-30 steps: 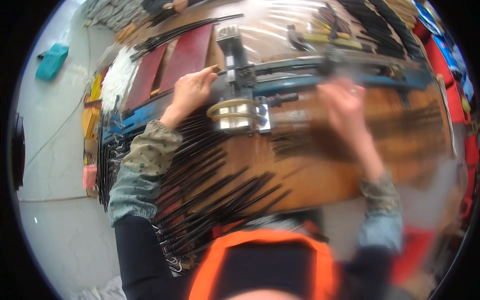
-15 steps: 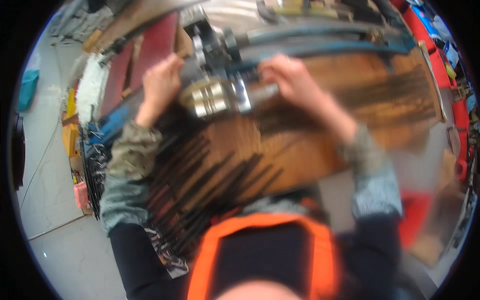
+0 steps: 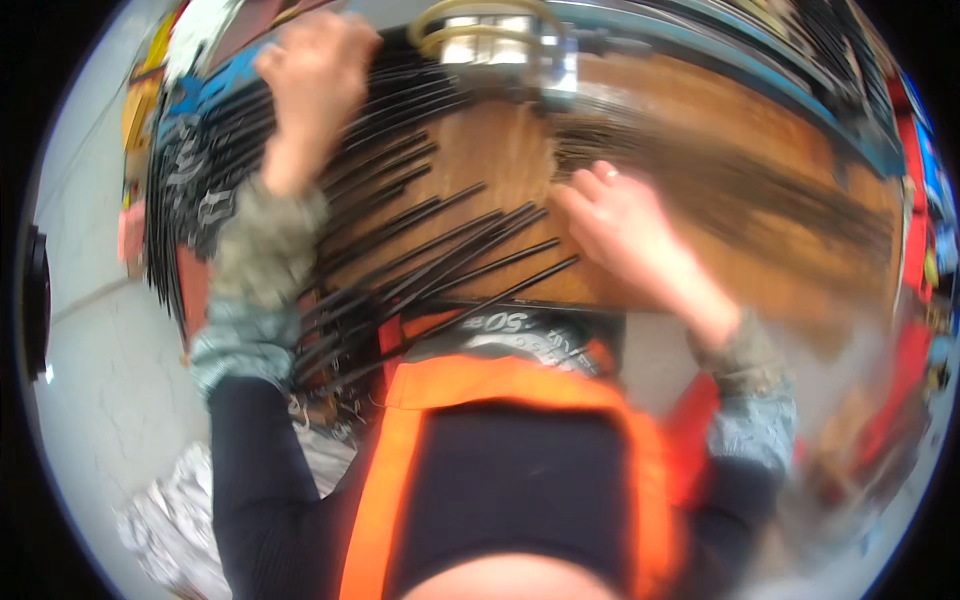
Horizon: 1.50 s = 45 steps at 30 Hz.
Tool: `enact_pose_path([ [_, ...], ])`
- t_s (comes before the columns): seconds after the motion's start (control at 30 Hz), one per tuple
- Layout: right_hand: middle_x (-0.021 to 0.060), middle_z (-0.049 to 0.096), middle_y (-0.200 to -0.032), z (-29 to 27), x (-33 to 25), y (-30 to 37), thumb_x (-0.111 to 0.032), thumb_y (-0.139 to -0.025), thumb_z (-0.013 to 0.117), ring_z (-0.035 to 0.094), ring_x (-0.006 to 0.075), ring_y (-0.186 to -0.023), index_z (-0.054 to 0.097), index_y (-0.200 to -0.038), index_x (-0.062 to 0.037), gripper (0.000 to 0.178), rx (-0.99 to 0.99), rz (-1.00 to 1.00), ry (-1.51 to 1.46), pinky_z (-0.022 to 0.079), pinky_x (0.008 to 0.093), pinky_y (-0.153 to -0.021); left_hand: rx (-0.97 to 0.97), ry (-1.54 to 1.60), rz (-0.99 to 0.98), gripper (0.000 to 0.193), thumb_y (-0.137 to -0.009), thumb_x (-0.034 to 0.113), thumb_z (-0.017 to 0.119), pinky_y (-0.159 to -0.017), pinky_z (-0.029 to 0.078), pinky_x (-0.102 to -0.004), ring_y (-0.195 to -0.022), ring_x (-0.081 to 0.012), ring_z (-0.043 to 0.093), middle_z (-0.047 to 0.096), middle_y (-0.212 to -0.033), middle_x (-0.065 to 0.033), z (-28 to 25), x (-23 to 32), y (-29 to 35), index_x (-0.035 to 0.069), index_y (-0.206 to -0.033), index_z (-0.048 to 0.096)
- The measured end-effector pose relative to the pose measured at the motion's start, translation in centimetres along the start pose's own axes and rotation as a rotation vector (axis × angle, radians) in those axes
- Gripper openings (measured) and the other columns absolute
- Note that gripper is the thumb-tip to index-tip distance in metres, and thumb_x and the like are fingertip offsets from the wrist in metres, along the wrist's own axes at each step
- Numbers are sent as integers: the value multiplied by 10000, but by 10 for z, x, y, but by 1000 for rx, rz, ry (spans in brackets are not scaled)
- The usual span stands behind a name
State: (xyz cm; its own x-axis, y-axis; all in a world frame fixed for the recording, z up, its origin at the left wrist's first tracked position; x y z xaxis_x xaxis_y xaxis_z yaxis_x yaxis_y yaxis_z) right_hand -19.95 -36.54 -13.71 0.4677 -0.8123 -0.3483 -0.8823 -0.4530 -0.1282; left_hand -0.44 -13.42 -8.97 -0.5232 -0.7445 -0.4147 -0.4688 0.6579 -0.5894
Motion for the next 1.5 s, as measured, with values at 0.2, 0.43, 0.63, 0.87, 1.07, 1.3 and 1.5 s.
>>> enact_pose_path([
  [0.2,124,633,-826,0,9,-9,-75,-909,621,618,282,-749,667,-1115,-8,222,-71,20,-210,493,365,-659,-570,521,-477,247,-818,376,704,-767,340,-440,-874,-246,508,547,-869,-48,-123,114,147,138,-836,642],
  [0.43,-10,550,-728,22,30,-14,-183,-967,639,484,60,-686,678,-1027,35,229,-197,206,-525,417,236,-622,-401,616,-644,203,-899,281,627,-689,448,-369,-817,-218,572,571,-842,-43,-115,138,152,103,-875,531],
  [0.63,-37,519,-759,24,53,9,-253,-985,641,465,62,-722,672,-1042,24,285,-66,382,-718,378,214,-658,-491,871,-494,121,-887,220,624,-637,558,-381,-834,-262,665,620,-807,-80,-122,132,127,112,-940,609],
  [0.87,42,510,-733,1,19,11,-159,-957,634,489,146,-695,675,-1041,46,225,-2,65,-543,382,278,-640,-680,798,-292,139,-854,164,592,-618,560,-421,-771,-301,692,651,-820,-92,-131,115,105,119,-982,623],
  [1.07,150,597,-882,-38,5,14,99,-784,593,599,329,-835,598,-1264,22,487,240,-45,-381,493,407,-738,-670,820,40,230,-770,104,654,-672,561,-424,-862,-323,661,639,-926,-131,-121,114,29,69,-991,602],
  [1.3,114,698,-946,-84,144,98,-241,-836,755,675,268,-807,572,-1338,-127,546,722,423,10,542,375,-711,-209,786,286,306,-894,71,653,-597,484,-441,-729,-340,612,579,-815,-147,-121,88,-91,36,-1197,638],
  [1.5,104,714,-896,-112,195,113,-331,-844,748,698,278,-762,565,-1347,-171,559,584,470,154,566,376,-667,-220,719,570,387,-893,90,646,-585,479,-402,-698,-283,599,548,-763,-98,-99,143,-146,103,-1279,619],
])
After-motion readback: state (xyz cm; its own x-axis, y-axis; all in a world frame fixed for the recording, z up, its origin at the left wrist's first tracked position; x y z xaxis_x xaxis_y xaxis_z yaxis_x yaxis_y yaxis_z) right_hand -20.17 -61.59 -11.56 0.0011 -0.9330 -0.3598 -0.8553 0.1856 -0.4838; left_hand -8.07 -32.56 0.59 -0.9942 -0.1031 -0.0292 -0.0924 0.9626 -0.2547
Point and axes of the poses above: each hand's wrist, its own y-axis away from the middle knuckle, its own z-axis out of the palm, x = y × z, the point moved 4 cm from there along -y, towards the middle knuckle
